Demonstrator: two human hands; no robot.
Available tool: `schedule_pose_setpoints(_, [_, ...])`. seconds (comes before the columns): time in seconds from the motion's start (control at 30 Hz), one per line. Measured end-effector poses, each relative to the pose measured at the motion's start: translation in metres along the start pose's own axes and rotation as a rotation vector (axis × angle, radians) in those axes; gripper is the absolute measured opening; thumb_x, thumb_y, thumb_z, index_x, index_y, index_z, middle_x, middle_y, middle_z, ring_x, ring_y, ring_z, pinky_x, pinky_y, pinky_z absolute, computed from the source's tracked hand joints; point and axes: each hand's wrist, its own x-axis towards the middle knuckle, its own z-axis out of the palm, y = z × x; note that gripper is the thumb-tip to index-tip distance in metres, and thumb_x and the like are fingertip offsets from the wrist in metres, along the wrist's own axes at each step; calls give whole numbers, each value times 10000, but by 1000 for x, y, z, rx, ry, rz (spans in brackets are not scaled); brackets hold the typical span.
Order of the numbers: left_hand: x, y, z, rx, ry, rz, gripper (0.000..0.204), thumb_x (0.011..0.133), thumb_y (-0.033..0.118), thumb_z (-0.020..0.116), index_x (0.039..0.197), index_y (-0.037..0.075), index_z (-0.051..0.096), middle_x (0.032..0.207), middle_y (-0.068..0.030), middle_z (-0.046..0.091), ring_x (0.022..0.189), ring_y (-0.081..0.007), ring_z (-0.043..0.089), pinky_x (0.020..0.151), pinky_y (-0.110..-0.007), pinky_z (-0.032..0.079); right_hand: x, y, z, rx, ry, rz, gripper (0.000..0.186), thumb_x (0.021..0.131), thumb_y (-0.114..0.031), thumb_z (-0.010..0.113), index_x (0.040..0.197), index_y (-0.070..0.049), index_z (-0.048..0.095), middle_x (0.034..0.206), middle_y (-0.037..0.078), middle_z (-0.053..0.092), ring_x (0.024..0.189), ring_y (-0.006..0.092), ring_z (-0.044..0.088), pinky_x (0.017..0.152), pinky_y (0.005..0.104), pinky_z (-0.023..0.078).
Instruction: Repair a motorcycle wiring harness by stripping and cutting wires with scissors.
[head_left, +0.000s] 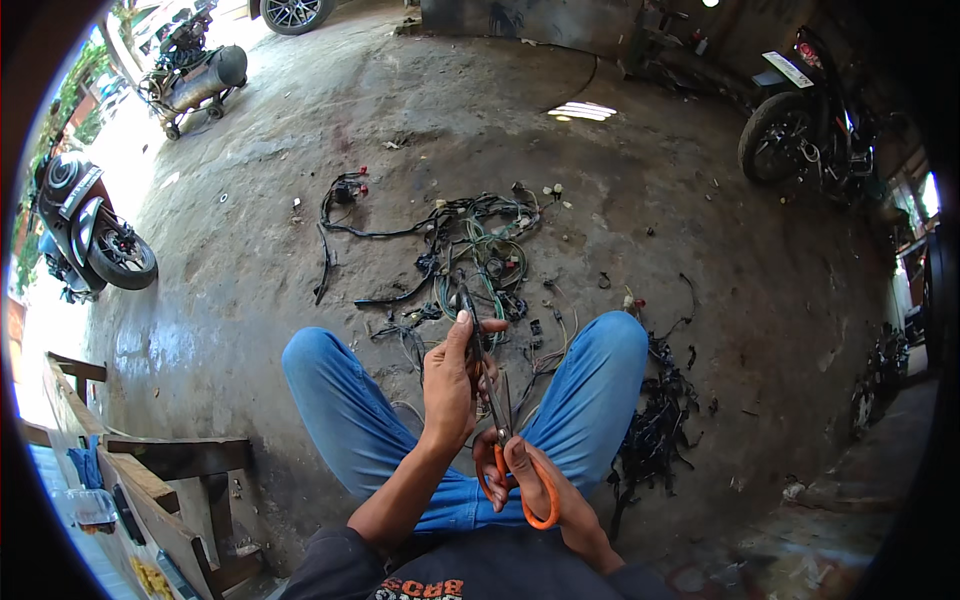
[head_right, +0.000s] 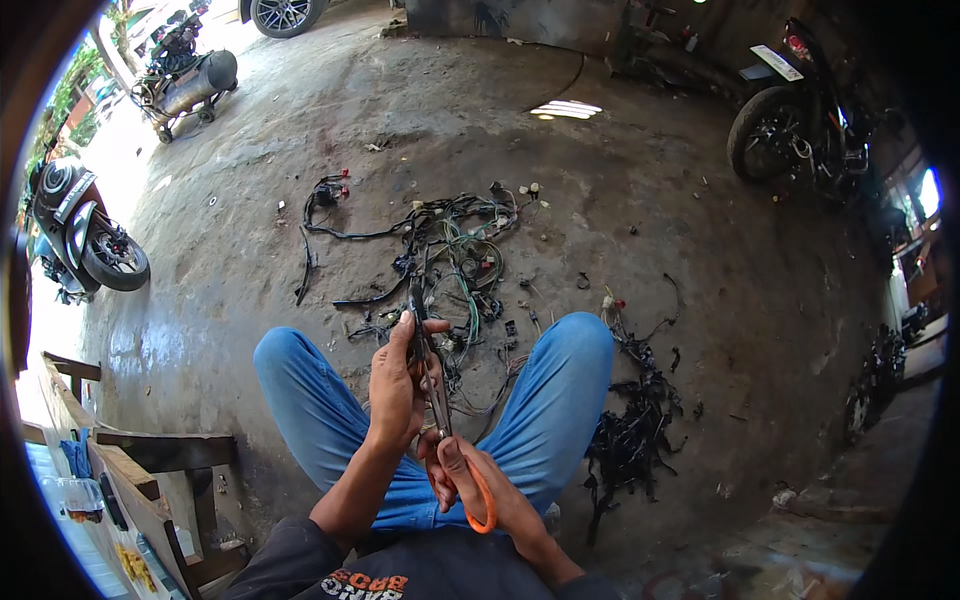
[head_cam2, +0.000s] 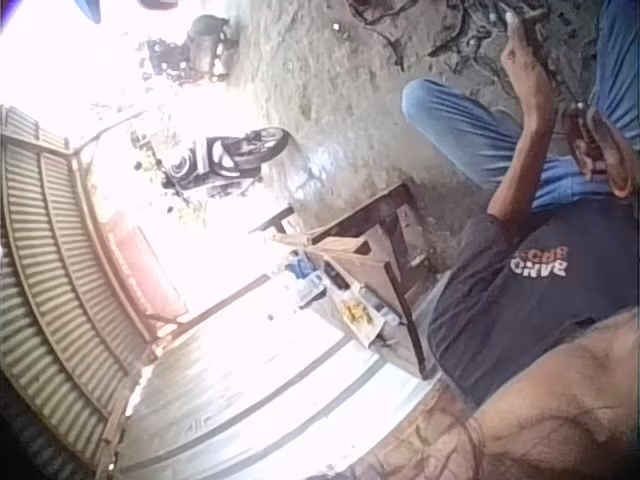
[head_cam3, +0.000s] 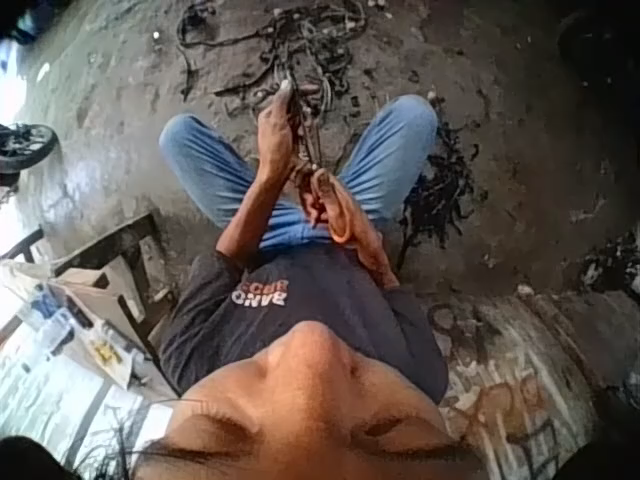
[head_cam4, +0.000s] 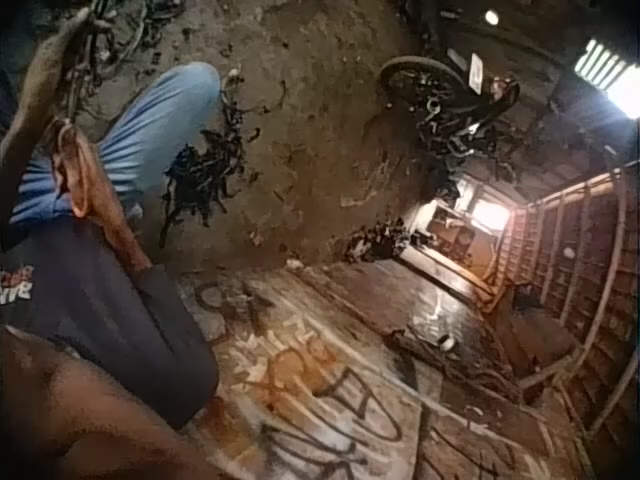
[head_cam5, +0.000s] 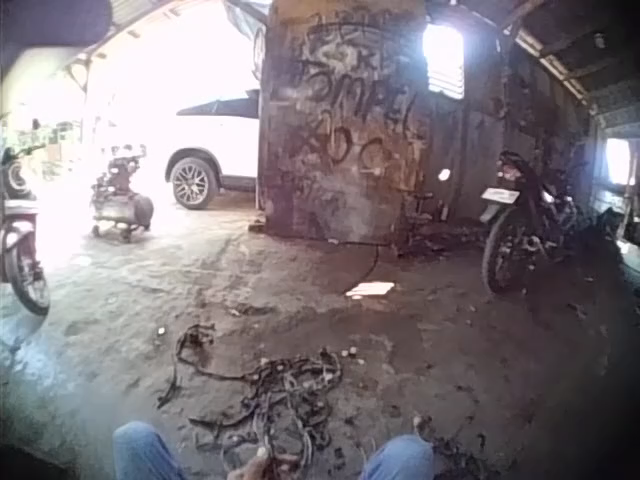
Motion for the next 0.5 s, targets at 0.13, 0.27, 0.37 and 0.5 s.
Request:
schedule_pose_setpoints(0.13, [-1, -3, -1, 41, 13, 10, 517, 1072, 462, 455, 1093, 19, 720, 539, 13, 521, 435, -44, 421, 431, -221, 303, -2, -2, -3, -22, 18, 47, 692, 1007, -667, 365, 1161, -10, 521, 764, -7, 433, 610, 64, 470, 567, 226, 468])
schedule_pose_setpoints(0.27, [-1, -4, 2, 99, 24, 26, 529, 1069, 476, 458, 1087, 30, 741, 562, 18, 538, 442, -37, 427, 432, -217, 308, -3, -1, -7, -11, 26, 50, 688, 1010, -662, 364, 1160, -9, 521, 764, -11, 430, 605, 60, 463, 560, 220, 467])
schedule_pose_setpoints(0.37, [-1, -4, 4, 100, 31, 20, 536, 1069, 480, 458, 1090, 27, 744, 583, 17, 552, 447, -33, 426, 436, -214, 301, -3, -2, -10, 33, 16, 65, 678, 1013, -657, 364, 1160, -14, 523, 766, -16, 424, 604, 58, 460, 559, 214, 465])
schedule_pose_setpoints(0.5, [3, -9, 1, 104, 26, 22, 538, 1070, 477, 458, 1091, 20, 741, 598, 18, 556, 450, -31, 414, 437, -210, 294, -3, -2, -12, 6, 13, 70, 656, 1023, -639, 360, 1163, -20, 523, 770, -19, 419, 607, 57, 462, 554, 212, 466])
